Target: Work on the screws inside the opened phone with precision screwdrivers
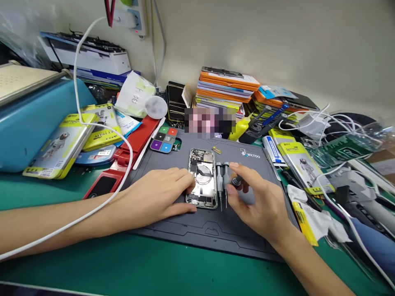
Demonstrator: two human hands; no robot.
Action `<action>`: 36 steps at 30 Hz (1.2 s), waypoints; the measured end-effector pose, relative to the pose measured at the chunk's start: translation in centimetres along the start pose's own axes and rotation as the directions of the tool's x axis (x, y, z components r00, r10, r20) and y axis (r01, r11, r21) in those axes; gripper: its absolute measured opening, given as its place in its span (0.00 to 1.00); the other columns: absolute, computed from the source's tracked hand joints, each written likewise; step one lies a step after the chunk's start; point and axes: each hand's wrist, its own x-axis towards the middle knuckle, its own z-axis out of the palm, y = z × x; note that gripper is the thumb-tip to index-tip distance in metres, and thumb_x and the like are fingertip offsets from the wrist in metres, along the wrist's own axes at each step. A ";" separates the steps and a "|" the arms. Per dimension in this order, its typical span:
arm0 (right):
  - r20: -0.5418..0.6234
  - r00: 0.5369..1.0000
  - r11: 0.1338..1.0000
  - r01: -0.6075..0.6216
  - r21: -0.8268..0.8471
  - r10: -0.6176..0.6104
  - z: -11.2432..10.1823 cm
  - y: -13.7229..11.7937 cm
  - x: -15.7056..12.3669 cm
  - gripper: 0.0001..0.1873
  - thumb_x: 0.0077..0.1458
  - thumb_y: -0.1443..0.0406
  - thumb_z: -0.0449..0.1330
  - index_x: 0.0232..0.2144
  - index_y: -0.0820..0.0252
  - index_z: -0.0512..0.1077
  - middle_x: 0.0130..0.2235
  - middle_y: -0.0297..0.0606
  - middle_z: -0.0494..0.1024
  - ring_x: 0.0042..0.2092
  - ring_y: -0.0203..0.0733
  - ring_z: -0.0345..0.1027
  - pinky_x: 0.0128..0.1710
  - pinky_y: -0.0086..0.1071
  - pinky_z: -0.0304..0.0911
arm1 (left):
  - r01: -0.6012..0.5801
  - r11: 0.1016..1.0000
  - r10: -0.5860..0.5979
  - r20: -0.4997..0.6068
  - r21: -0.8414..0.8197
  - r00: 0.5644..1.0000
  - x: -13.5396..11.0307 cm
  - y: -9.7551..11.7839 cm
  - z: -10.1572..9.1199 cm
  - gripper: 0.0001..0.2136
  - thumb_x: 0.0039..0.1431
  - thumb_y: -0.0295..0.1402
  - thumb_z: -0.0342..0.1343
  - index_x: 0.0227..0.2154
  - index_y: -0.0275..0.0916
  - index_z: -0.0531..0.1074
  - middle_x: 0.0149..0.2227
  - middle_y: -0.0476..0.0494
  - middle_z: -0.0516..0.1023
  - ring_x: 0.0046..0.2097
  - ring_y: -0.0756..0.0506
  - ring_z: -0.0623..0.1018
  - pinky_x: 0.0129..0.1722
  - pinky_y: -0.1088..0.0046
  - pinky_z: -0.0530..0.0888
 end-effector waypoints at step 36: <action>-0.016 0.998 0.803 -0.034 0.595 0.054 4.5 -4.8 1.1 0.42 0.64 0.80 0.59 0.73 0.52 0.53 0.57 0.47 0.77 0.52 0.45 0.80 0.49 0.39 0.81 | -0.011 0.943 0.048 0.104 -0.332 0.993 1.5 -2.7 -1.8 0.12 0.60 0.37 0.69 0.33 0.39 0.72 0.32 0.57 0.76 0.34 0.52 0.73 0.33 0.75 0.60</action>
